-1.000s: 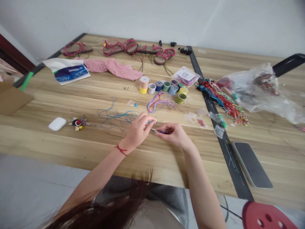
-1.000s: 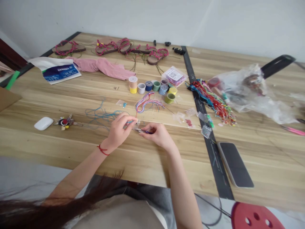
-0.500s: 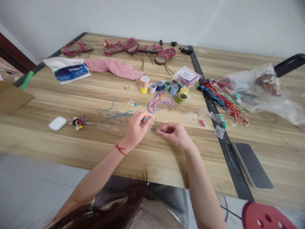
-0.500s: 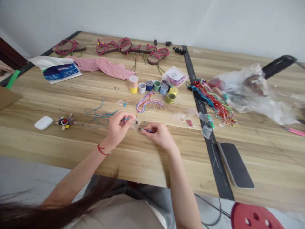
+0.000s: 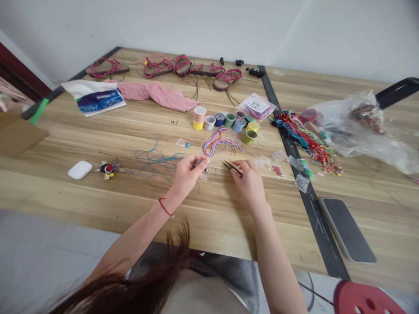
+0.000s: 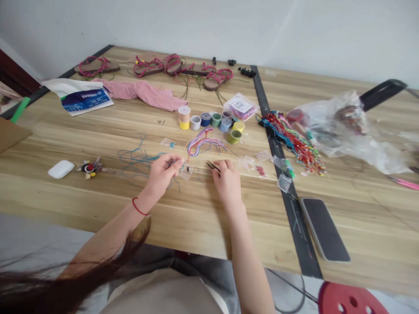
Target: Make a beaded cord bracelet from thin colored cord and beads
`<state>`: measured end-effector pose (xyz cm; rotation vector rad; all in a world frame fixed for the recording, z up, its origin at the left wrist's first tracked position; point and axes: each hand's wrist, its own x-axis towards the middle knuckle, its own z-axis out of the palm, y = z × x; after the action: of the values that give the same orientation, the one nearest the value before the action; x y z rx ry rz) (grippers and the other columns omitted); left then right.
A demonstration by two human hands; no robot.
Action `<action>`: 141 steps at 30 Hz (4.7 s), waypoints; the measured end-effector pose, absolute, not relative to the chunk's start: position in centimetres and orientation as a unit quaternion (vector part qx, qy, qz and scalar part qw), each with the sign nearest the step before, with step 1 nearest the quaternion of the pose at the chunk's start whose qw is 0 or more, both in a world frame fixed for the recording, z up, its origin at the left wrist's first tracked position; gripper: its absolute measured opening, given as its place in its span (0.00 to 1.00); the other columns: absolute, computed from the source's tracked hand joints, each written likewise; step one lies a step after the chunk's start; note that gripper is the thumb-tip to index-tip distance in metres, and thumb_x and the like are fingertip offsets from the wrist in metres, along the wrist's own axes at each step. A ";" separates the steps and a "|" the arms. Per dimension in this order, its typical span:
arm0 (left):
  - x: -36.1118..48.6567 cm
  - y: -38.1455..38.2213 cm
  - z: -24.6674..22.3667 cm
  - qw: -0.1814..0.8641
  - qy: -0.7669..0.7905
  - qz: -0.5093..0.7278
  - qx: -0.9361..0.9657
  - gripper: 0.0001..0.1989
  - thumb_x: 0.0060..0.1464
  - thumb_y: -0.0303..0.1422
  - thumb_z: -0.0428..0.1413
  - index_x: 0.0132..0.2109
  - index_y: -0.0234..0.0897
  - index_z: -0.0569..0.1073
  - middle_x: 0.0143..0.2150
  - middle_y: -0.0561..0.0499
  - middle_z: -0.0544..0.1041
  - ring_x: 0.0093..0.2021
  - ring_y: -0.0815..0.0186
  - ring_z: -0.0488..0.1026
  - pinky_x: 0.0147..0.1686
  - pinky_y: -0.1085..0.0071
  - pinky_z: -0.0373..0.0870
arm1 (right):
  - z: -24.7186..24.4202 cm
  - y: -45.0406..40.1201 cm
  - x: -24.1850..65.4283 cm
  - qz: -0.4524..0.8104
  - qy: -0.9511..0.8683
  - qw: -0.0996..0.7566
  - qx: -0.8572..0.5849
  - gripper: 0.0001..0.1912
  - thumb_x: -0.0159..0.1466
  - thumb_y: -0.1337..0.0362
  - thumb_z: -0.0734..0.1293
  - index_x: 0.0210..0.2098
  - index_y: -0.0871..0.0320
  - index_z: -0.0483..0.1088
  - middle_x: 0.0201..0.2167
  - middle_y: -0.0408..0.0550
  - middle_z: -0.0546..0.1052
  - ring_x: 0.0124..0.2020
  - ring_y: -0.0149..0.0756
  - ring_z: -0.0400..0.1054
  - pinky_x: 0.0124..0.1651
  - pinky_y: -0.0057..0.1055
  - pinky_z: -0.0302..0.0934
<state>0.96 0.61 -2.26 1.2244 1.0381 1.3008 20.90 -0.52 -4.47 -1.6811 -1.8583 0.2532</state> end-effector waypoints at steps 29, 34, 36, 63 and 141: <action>0.8 -0.1 -1.5 0.778 0.349 0.357 0.382 0.18 0.40 0.40 0.69 0.33 0.32 0.75 0.25 0.57 0.66 0.23 0.79 0.57 0.23 0.78 0.53 | -3.7 -3.0 18.8 -0.088 -0.851 0.413 -0.312 0.14 0.64 0.74 0.65 0.48 0.56 0.71 0.38 0.51 0.77 0.37 0.35 0.71 0.37 0.32 0.68; 0.8 0.0 -1.5 0.777 0.357 0.362 0.371 0.18 0.39 0.40 0.69 0.32 0.32 0.75 0.25 0.58 0.64 0.23 0.79 0.56 0.24 0.78 0.53 | -4.7 -3.0 19.0 -0.059 -0.835 0.439 -0.327 0.20 0.64 0.72 0.66 0.54 0.52 0.69 0.42 0.50 0.77 0.42 0.37 0.73 0.42 0.33 0.70; 0.8 0.0 -1.3 0.776 0.362 0.363 0.368 0.18 0.38 0.40 0.69 0.31 0.32 0.74 0.24 0.58 0.64 0.22 0.79 0.56 0.23 0.78 0.53 | -4.6 -3.0 18.9 -0.044 -0.832 0.443 -0.331 0.20 0.64 0.72 0.66 0.54 0.52 0.68 0.41 0.50 0.77 0.42 0.37 0.74 0.41 0.34 0.71; 1.8 -1.4 -0.4 0.625 0.414 0.463 0.473 0.16 0.45 0.44 0.64 0.32 0.34 0.74 0.24 0.56 0.69 0.23 0.75 0.61 0.24 0.76 0.57 | -2.0 -4.0 15.4 0.386 -0.542 0.627 -0.405 0.03 0.54 0.65 0.74 0.27 0.55 0.76 0.28 0.46 0.80 0.27 0.34 0.73 0.28 0.32 0.69; 2.2 -3.6 0.3 0.240 0.313 0.582 0.711 0.02 0.56 0.30 0.60 0.36 0.37 0.73 0.28 0.55 0.73 0.28 0.73 0.66 0.27 0.75 0.62 | -1.0 -4.4 16.3 0.685 -0.408 0.553 -0.243 0.13 0.55 0.63 0.75 0.23 0.57 0.66 0.25 0.40 0.72 0.22 0.25 0.64 0.27 0.25 0.61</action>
<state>2.22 -3.57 0.28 1.9457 0.8571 1.5945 16.29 -4.42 -0.96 -0.5750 -0.9635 1.6194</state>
